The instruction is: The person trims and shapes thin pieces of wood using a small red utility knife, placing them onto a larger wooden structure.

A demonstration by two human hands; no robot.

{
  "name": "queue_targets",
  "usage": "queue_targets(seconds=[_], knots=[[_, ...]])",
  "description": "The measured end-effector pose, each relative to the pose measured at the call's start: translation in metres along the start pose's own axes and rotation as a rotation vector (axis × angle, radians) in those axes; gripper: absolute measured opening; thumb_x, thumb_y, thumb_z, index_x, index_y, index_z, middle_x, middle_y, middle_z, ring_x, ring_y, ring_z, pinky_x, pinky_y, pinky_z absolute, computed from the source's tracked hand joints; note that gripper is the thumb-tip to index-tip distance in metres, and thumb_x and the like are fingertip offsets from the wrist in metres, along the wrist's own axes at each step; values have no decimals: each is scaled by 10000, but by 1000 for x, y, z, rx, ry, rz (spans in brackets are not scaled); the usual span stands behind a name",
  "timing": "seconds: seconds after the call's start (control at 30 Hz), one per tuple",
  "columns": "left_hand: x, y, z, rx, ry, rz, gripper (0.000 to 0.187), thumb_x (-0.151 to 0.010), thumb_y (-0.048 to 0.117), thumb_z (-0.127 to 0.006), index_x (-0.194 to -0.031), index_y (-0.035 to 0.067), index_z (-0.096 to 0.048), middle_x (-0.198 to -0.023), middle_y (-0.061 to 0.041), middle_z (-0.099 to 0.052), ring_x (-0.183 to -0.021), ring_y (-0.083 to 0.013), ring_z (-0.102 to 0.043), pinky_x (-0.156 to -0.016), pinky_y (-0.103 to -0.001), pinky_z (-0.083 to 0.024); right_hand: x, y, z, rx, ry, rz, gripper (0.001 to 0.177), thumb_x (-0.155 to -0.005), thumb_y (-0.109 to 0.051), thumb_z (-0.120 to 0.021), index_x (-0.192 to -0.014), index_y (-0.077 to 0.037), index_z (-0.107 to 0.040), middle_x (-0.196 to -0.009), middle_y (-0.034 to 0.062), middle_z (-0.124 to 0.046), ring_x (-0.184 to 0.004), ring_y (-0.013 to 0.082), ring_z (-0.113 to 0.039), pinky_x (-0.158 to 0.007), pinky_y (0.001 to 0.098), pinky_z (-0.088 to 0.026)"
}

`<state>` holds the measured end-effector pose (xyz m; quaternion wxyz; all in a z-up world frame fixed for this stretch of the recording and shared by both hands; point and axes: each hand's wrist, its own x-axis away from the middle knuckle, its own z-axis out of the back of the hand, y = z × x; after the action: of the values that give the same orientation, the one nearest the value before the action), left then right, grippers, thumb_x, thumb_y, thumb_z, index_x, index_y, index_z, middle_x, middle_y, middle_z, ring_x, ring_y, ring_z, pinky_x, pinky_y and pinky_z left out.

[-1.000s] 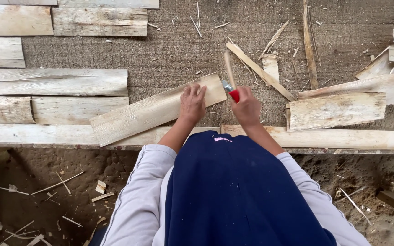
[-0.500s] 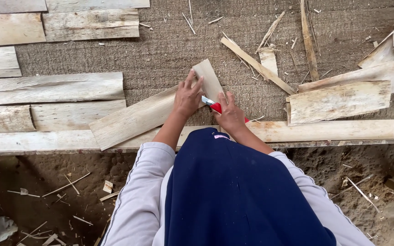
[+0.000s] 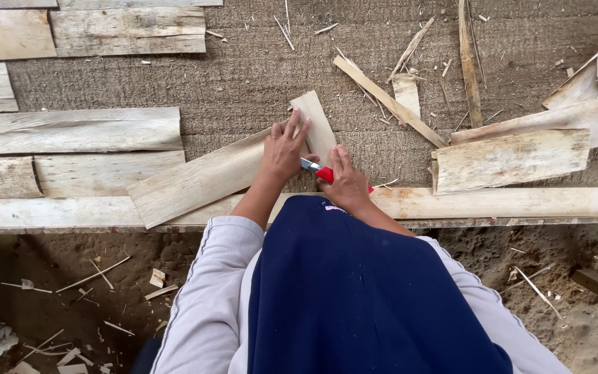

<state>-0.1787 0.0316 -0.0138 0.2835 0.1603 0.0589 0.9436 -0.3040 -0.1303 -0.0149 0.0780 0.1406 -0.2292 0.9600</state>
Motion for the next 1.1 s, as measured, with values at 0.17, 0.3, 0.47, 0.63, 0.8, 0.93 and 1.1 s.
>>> queue_targets(seconds=[0.17, 0.3, 0.47, 0.63, 0.8, 0.93, 1.1], knots=[[7, 8, 13, -1, 30, 16, 903, -793, 716, -696, -1555, 320, -418, -1658, -38, -195, -1046, -267, -460, -751, -372, -563, -1, 5, 0, 31, -5, 26, 879, -818, -451, -703, -1558, -89, -396, -1562, 121, -391, -915, 398, -743, -780, 508, -634], [4, 11, 18, -6, -11, 36, 902, -796, 704, -704, -1558, 323, -409, -1669, -40, -174, -1076, -276, -462, -774, -384, -546, -4, 14, -7, 18, -4, 36, 879, -797, -475, -709, -1549, -123, -418, -1562, 72, -393, -950, 393, -738, -792, 503, -636], [1, 13, 16, 3, -64, 56, 934, -789, 752, -671, -1571, 321, -397, -1686, -41, -144, -1090, -274, -444, -791, -386, -526, -1, 24, -4, -19, 64, 48, 777, -820, -454, -708, -1514, -200, -470, -1472, 2, -448, -882, 373, -740, -780, 495, -636], [2, 19, 18, -2, -83, 110, 913, -800, 700, -696, -1577, 330, -389, -1692, -25, -114, -1111, -276, -439, -786, -399, -521, 0, 47, -15, -154, 25, -32, 668, -833, -429, -754, -1435, -262, -518, -1236, 2, -478, -807, 408, -727, -708, 515, -631], [2, 28, 34, 47, -151, 168, 907, -812, 672, -714, -1589, 354, -372, -1702, 4, -106, -1145, -260, -421, -846, -375, -502, -14, 61, -19, -334, -107, -179, 678, -791, -338, -790, -1429, -311, -562, -1187, 49, -560, -1055, 444, -680, -901, 535, -559], [0, 28, 29, 39, -153, 195, 948, -778, 655, -745, -1592, 356, -362, -1699, 5, -108, -1138, -274, -424, -854, -403, -515, -17, 72, -26, -338, -80, -98, 709, -761, -295, -808, -1432, -308, -577, -1151, 76, -577, -1059, 435, -678, -898, 518, -557], [-1, 30, 38, 36, -170, 190, 924, -811, 621, -756, -1598, 344, -361, -1705, -18, -72, -1148, -266, -437, -865, -379, -533, -17, 63, -8, -357, -129, -91, 708, -812, -258, -774, -1470, -343, -529, -1169, 83, -550, -1076, 447, -659, -915, 531, -555]])
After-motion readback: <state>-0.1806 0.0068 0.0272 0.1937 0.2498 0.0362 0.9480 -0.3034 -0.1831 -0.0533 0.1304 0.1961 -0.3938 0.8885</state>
